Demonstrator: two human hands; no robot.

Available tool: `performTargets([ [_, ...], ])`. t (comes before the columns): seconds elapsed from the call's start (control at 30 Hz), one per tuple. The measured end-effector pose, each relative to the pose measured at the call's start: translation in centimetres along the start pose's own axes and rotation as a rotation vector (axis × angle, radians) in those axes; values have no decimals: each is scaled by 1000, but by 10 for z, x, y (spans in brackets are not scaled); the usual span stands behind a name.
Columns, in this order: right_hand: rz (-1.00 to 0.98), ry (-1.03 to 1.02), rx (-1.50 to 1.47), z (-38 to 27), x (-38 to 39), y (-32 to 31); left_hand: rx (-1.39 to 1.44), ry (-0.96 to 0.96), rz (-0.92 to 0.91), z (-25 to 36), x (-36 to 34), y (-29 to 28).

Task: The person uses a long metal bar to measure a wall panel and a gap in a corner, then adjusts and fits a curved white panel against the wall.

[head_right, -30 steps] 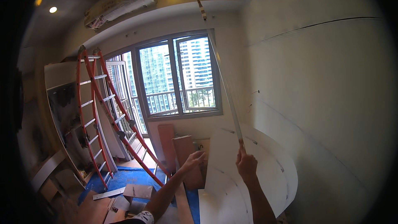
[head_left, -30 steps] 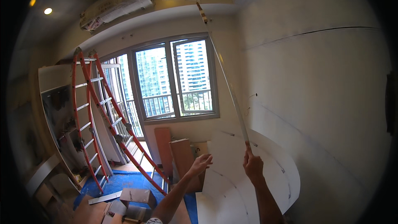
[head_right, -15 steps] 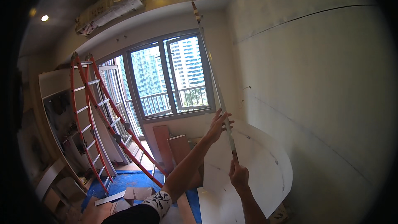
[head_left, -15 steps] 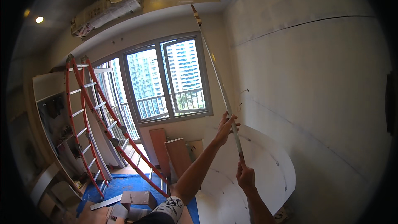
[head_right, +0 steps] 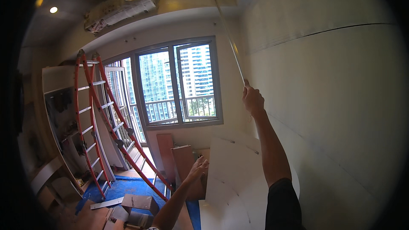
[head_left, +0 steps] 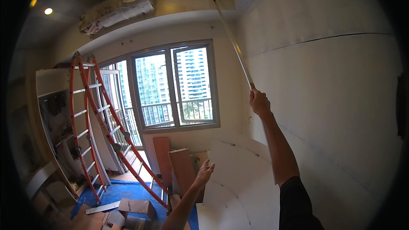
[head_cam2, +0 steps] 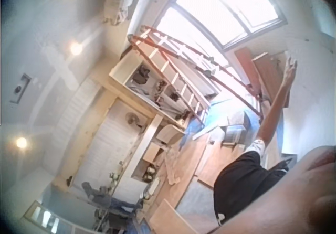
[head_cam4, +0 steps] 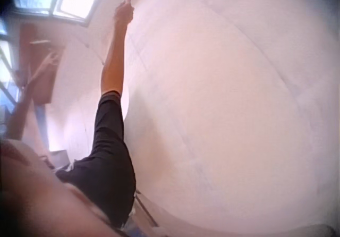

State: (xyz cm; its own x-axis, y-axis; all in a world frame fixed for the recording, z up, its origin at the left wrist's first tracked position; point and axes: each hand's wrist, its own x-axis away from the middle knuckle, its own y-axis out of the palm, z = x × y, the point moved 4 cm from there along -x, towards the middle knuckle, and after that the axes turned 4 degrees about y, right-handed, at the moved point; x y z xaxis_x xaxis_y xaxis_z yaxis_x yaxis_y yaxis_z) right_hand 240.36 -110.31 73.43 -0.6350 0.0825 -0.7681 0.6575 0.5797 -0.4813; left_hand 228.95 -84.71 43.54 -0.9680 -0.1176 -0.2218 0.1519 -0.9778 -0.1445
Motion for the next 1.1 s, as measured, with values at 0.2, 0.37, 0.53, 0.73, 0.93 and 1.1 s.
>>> performTargets([
  [0.2,-51,13,71,36,70,23,15,151,-41,46,-12,24],
  [0.37,-137,53,76,71,248,16,34,234,-76,90,-5,38],
  [0.53,-135,51,19,38,154,-3,18,235,-28,74,2,17],
  [0.73,67,-33,48,17,-1,-41,33,182,55,27,9,-11],
  [0.93,-58,12,32,44,108,-14,5,-55,258,-109,89,-96],
  [1.1,-79,47,67,41,96,-26,-179,-314,287,-229,133,-130],
])
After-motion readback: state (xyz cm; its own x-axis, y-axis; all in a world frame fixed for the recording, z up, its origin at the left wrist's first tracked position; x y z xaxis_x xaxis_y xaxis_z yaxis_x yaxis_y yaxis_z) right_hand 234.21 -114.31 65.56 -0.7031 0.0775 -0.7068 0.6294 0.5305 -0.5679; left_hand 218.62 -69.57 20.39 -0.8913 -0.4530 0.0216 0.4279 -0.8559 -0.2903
